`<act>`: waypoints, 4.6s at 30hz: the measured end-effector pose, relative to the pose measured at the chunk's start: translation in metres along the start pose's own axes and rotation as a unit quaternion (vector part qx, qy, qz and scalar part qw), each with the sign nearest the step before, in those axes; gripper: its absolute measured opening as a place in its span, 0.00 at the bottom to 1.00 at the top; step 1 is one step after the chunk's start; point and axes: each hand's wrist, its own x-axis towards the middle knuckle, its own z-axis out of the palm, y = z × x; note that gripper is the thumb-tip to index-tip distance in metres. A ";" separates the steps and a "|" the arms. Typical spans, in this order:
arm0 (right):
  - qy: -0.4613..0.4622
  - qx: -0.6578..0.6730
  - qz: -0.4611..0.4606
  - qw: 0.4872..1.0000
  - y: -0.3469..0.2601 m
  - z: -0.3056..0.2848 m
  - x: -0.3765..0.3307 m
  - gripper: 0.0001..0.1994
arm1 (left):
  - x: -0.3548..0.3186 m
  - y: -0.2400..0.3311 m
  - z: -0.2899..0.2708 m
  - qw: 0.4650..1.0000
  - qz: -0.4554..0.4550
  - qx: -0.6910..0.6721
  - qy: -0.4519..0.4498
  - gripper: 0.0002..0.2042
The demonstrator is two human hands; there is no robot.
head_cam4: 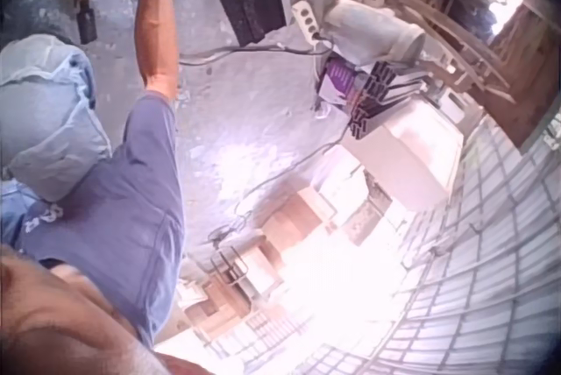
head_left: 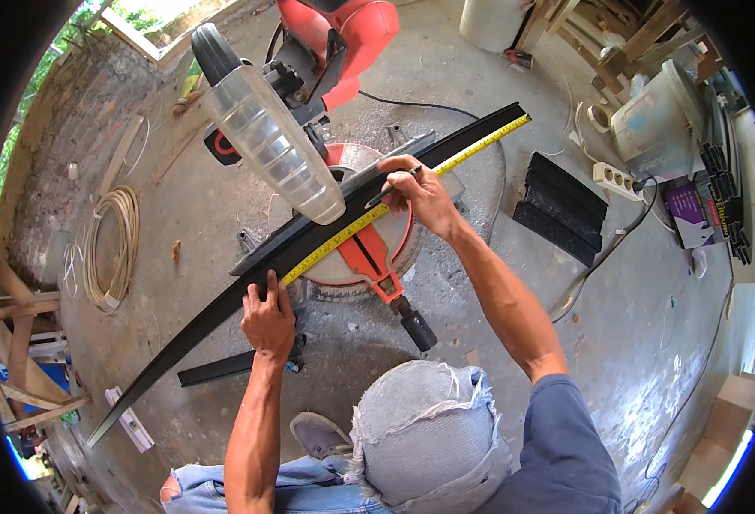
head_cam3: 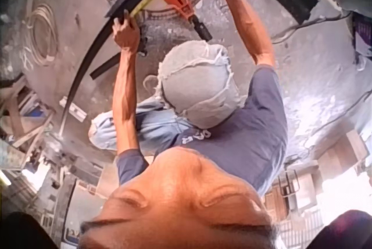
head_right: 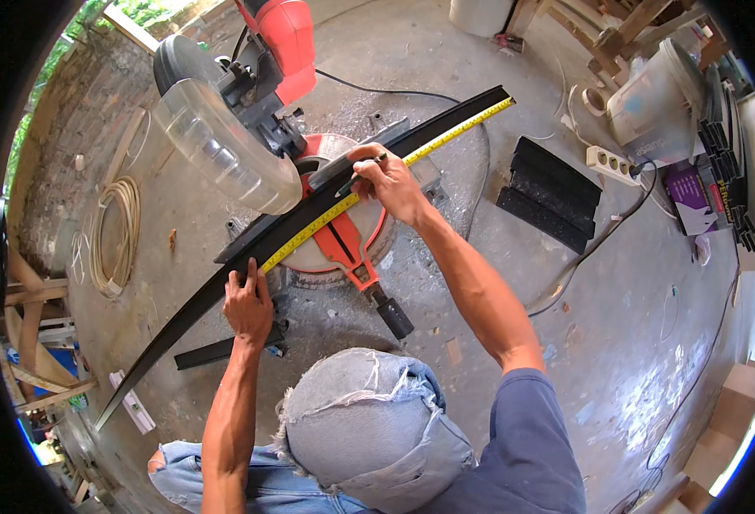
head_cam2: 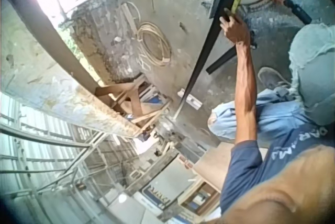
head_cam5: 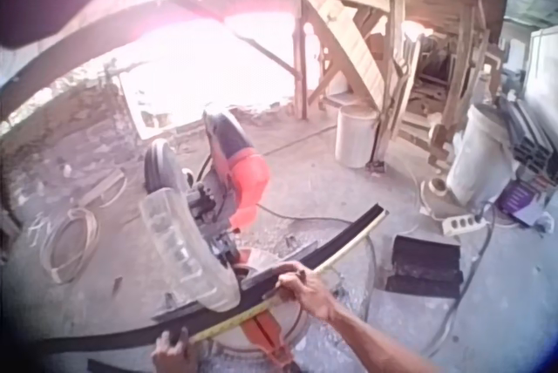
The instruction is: The person measures a black metal trim piece using a tape measure and a pencil, and then cuts the piece using a miter saw.
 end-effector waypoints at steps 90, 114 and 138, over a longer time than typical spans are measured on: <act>0.173 0.194 -0.104 0.960 -0.006 -0.054 -0.079 0.06 | -0.002 -0.003 0.003 1.000 0.026 -0.001 0.017 0.16; -0.052 -0.503 0.324 0.800 0.045 -0.046 -0.249 0.25 | -0.146 0.021 -0.008 0.901 -0.045 -0.180 -0.393 0.20; 0.362 0.062 -0.012 0.930 0.048 -0.113 0.035 0.14 | 0.041 -0.114 -0.019 0.938 -0.015 -0.230 -0.260 0.35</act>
